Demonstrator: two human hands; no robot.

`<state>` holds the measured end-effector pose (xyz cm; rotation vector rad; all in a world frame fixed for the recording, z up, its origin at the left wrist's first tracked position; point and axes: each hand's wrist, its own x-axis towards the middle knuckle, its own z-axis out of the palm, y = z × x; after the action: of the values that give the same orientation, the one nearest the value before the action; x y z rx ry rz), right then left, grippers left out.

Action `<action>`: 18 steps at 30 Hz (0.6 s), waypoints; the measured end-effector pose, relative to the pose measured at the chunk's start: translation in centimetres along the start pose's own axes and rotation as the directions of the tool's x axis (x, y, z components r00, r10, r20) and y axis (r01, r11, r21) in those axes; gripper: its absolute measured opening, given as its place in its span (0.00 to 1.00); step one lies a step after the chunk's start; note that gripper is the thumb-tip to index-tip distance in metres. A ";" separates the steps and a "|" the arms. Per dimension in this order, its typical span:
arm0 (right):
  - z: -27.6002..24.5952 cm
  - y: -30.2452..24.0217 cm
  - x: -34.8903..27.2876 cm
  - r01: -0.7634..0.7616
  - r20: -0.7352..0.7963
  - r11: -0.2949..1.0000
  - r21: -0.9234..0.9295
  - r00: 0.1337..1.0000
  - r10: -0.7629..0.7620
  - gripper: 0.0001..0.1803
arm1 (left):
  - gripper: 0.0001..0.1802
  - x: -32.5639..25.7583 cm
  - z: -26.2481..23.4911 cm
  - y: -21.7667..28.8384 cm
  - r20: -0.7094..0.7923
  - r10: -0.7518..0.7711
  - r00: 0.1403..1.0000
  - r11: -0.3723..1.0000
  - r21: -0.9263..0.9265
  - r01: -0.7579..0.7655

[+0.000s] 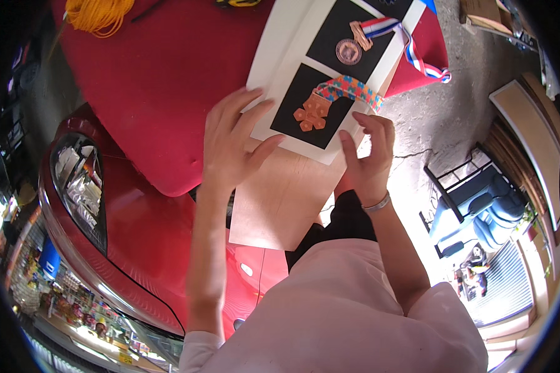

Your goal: The person assembles medals with ribbons onto a white display board with black squares. They use a hot glue gun to attach each medal, then press and adjust the ribbons to fit within the designated areas.

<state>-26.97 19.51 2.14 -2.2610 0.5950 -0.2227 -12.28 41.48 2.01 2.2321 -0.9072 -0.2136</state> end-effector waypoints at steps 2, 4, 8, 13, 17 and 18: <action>1.8 -0.2 -1.1 0.038 -0.045 0.999 -0.022 0.998 -0.039 0.25 | 0.29 2.0 0.6 -0.1 0.155 0.087 0.984 0.996 -0.002 -0.088; 3.0 -0.5 -1.8 0.017 -0.087 0.997 -0.070 0.996 -0.023 0.24 | 0.31 3.0 1.1 0.1 0.209 0.121 0.970 0.992 0.001 -0.124; 4.5 -0.7 -2.3 -0.030 -0.148 0.989 -0.143 0.989 0.009 0.21 | 0.29 3.3 2.1 -0.5 0.219 0.123 0.968 0.992 -0.030 -0.120; 5.5 -0.8 -2.6 -0.050 -0.185 0.984 -0.172 0.983 0.018 0.18 | 0.22 2.9 3.0 -1.4 0.150 0.177 0.973 0.984 -0.049 -0.171; 5.7 -0.9 -2.3 -0.032 -0.206 0.985 -0.168 0.979 -0.003 0.16 | 0.19 2.9 3.5 -1.2 0.087 0.160 0.983 0.987 -0.040 -0.157; 5.7 -1.0 -2.3 -0.039 -0.209 0.986 -0.164 0.978 0.003 0.15 | 0.18 2.8 3.6 -1.0 0.082 0.147 0.986 0.989 -0.044 -0.144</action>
<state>-26.75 24.83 -0.99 -2.4089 0.7724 -0.4176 -11.04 38.12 -1.04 2.1248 -1.0983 -0.2578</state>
